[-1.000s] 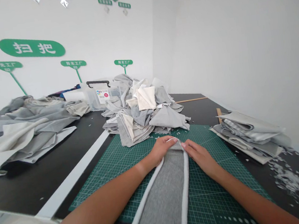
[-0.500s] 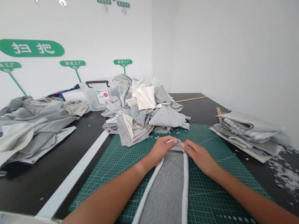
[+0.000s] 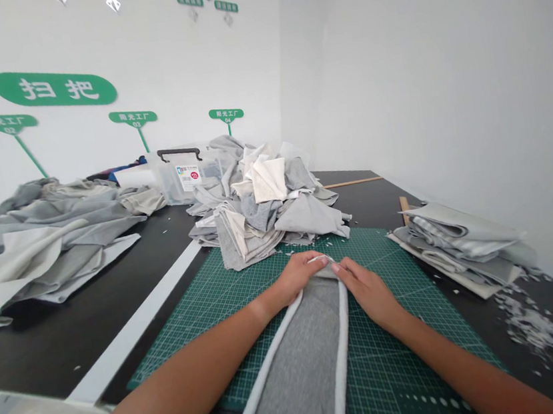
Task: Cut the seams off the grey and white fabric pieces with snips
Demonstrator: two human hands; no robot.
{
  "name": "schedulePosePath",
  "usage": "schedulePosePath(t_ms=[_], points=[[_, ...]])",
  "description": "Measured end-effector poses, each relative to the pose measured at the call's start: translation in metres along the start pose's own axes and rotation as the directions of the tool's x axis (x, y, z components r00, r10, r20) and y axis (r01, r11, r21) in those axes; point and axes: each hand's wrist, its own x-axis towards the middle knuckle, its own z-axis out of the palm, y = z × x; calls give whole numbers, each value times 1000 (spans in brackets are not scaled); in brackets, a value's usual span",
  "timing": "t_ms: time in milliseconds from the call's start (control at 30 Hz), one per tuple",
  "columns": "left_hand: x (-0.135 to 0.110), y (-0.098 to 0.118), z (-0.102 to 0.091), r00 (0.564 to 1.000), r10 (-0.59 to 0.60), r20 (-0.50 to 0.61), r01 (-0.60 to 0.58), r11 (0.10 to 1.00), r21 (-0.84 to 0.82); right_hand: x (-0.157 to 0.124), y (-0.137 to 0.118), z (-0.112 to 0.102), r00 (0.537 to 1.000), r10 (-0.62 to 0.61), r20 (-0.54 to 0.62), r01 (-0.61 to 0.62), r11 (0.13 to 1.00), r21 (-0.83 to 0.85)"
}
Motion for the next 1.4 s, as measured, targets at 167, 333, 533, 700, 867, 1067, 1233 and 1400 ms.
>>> schedulePosePath(t_ms=[167, 333, 533, 700, 867, 1067, 1233, 1400], points=[[0, 2, 1, 1000, -9, 9, 10, 1000, -16, -1, 0, 2, 1000, -9, -17, 9, 1000, -23], [1, 0, 0, 1000, -6, 8, 6, 1000, 7, -3, -1, 3, 1000, -5, -22, 5, 999, -34], [0, 0, 1, 1000, 24, -1, -24, 999, 39, -3, -3, 5, 999, -31, -41, 31, 1000, 3], [0, 0, 2, 999, 50, 4, -50, 998, 44, -3, -3, 6, 998, -36, -54, 38, 999, 38], [2, -4, 1, 998, 57, -27, -57, 998, 33, -2, -7, 6, 999, 21, -36, -20, 999, 24], [2, -7, 0, 998, 39, -46, -37, 999, 38, -3, -9, 5, 999, 31, -29, -30, 999, 12], [1, -7, 1, 998, 60, -27, -59, 998, 25, -4, -8, 6, 999, 9, -32, -8, 1000, 15], [2, -8, 0, 997, 66, -26, -65, 997, 40, -4, -9, 7, 1000, -4, -26, 4, 1000, 16]])
